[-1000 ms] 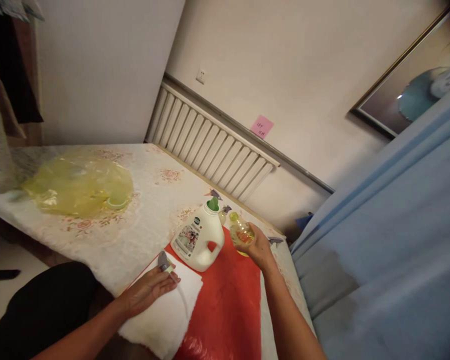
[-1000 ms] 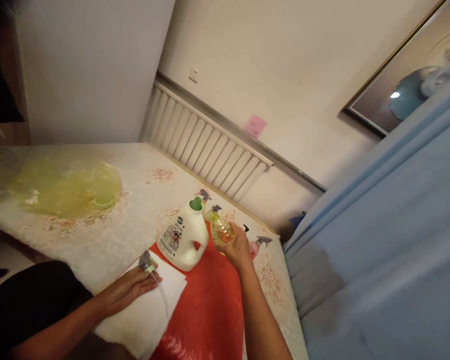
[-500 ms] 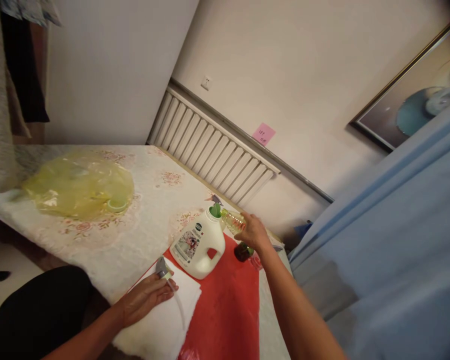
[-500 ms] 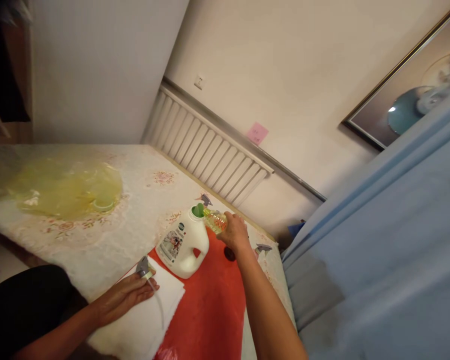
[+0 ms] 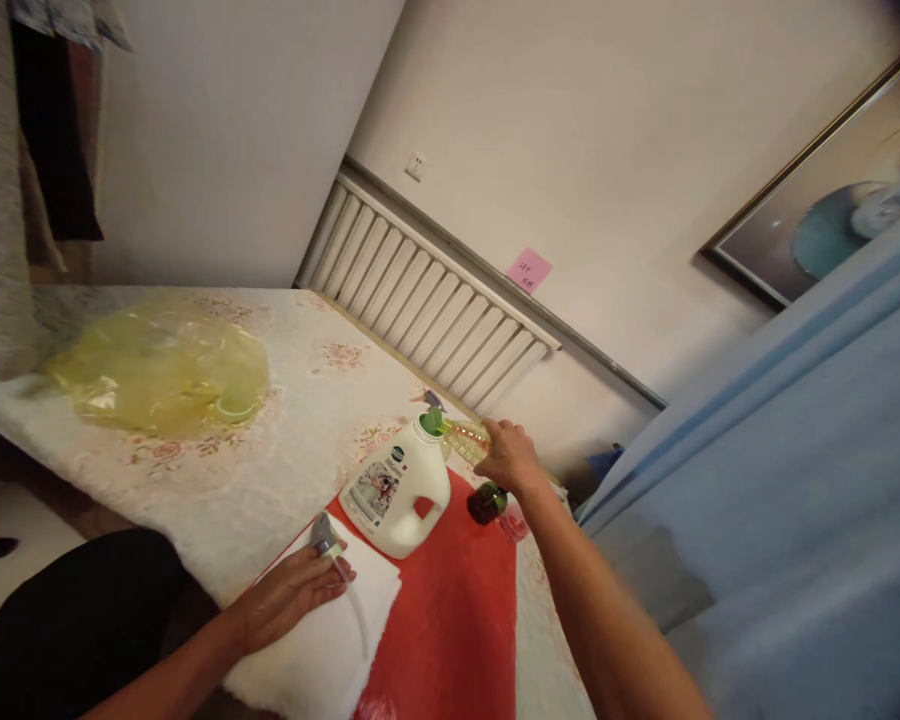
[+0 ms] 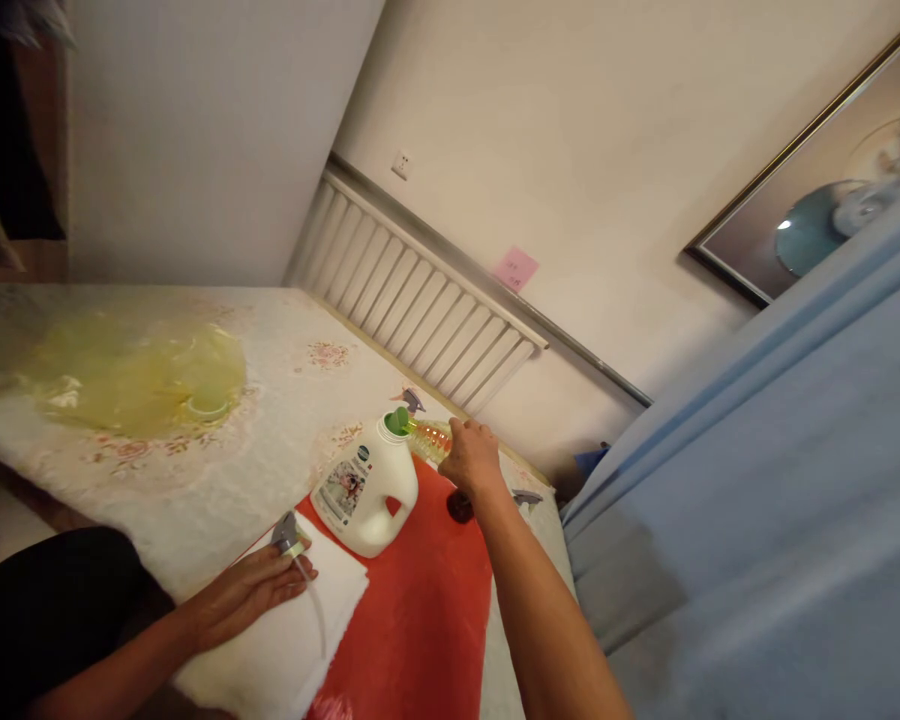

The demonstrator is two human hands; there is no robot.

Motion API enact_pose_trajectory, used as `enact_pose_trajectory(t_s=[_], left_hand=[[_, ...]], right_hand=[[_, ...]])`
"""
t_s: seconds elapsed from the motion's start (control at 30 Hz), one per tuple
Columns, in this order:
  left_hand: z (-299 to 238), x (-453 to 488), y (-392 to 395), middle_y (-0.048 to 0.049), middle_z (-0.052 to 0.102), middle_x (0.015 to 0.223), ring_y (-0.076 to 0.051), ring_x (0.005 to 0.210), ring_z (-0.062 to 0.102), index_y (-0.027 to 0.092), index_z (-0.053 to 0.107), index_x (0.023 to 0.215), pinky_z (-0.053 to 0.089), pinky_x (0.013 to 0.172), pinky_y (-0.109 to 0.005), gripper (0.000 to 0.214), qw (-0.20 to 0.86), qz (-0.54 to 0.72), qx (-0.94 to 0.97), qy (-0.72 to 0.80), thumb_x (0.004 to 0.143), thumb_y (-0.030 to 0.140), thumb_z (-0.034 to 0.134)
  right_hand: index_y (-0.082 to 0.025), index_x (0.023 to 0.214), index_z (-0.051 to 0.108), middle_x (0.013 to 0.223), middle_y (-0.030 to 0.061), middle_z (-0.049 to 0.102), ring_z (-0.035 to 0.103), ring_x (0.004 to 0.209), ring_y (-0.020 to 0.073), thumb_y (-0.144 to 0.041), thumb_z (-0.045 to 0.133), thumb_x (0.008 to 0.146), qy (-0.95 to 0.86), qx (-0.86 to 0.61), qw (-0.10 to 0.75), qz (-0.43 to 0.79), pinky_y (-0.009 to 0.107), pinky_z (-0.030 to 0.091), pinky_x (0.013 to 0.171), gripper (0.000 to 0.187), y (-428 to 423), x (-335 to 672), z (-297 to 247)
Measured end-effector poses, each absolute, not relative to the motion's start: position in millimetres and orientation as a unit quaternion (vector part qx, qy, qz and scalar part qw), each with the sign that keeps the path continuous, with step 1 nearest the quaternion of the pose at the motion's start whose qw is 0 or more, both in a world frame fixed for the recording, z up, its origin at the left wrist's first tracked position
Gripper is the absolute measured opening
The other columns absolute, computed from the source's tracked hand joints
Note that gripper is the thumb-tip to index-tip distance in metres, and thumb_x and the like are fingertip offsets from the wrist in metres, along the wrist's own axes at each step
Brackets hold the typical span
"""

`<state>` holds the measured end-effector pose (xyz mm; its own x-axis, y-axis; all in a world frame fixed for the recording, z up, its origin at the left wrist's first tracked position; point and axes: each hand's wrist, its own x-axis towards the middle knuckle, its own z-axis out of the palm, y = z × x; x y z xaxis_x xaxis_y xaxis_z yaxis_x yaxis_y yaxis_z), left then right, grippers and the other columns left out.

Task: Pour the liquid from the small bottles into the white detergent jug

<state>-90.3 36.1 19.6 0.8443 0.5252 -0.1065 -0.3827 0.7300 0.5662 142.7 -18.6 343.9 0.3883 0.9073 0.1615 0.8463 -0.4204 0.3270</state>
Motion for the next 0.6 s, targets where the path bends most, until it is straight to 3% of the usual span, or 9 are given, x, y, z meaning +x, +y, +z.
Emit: enact_pose_trajectory(t_s=[0.6], left_hand=[[12.9, -88.8, 38.0, -0.0074, 0.076, 0.099, -0.02, 0.098, 0.069, 0.018, 0.069, 0.103, 0.05, 0.093, -0.035, 0.02, 0.925, 0.243, 0.266, 0.122, 0.087, 0.03, 0.073]], right_hand=[[-0.023, 0.125, 0.054, 0.115, 0.0104, 0.062, 0.053, 0.104, 0.0281, -0.018, 0.064, 0.072, 0.536, 0.807, 0.142, 0.201, 0.035, 0.037, 0.08, 0.053, -17.4, 139.0, 349.1]])
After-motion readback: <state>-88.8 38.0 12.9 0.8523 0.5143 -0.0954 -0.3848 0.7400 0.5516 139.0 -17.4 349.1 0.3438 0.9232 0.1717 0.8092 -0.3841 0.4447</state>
